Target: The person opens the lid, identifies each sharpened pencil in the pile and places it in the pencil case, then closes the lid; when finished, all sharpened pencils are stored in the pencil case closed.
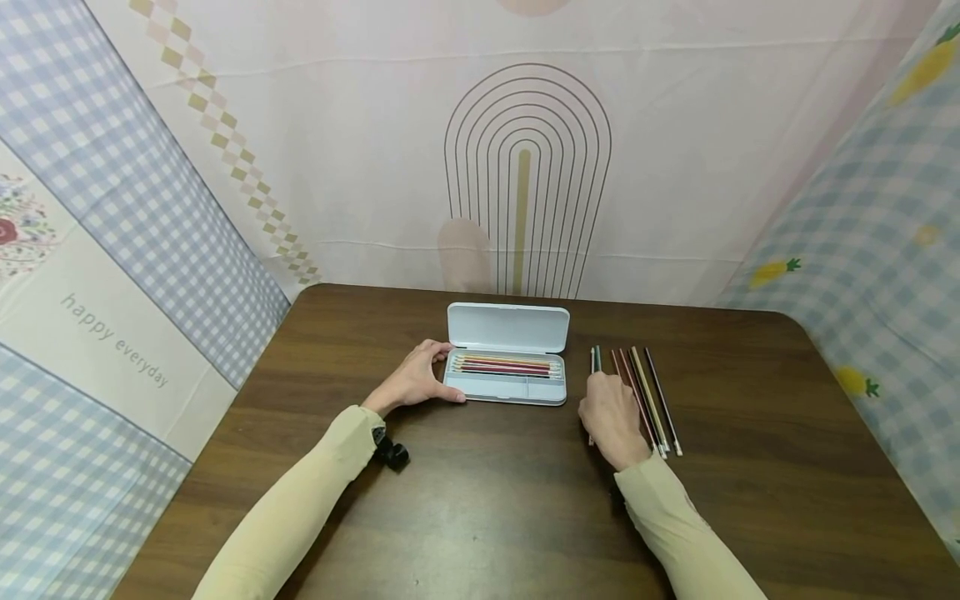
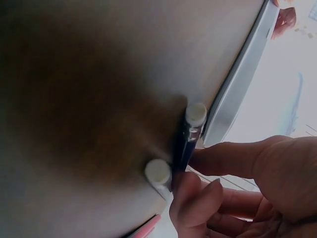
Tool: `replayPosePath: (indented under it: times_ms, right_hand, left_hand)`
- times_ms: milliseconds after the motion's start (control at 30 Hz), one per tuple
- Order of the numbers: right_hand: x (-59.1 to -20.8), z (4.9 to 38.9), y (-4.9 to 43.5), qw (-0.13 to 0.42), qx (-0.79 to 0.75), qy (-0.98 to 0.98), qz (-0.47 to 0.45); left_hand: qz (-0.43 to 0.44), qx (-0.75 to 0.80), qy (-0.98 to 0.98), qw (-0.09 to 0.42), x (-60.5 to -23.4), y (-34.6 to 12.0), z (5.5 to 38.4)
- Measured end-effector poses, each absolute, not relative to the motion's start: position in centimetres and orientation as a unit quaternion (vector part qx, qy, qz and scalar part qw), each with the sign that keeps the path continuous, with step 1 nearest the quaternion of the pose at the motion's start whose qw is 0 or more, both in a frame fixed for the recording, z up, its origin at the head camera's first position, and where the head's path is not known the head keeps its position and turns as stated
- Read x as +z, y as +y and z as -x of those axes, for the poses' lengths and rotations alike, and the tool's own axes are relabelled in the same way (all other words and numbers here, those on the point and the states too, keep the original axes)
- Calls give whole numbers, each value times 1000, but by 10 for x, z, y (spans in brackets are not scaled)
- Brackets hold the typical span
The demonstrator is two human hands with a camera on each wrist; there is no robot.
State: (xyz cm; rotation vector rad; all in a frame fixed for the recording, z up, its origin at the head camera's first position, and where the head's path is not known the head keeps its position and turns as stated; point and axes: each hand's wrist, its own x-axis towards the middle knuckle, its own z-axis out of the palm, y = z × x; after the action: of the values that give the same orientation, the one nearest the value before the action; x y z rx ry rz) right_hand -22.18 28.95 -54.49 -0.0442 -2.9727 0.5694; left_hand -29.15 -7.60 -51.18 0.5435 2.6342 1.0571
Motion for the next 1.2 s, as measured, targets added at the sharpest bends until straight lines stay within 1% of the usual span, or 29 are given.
replayPosePath:
  times_ms: [167,233,400,600,767,900,1033,1200]
  right_hand:
    - [-498,202,265,28,192,-981,27]
    - [-477,194,253,4,190,-981,41]
    - [-474,197,252,-27,191,-979,59]
    - [-471,196,255,-38,200,-975,86]
    - [-466,190,257,-12,200,-973,110]
    - [-462,182,258,32,205,-972,112]
    - [-459,176,258,75,209,-970,98]
    - [-455,171,258,99,192,-974,64]
  left_hand:
    - [-186,365,904,124,-511,-76,292]
    - [-186,365,904,124,-510,-76,291]
    - [-187,362,905,124,-510,-77,291]
    - [-189,359,905,125,-511,-77,291]
    - [-191,366,902,124,-510,-76,291]
    - [-191,365,903,124,-509,-76,291]
    - [-190,364,903,125,-509,-75,290]
    - [-189,364,903,126,-509,-76,290]
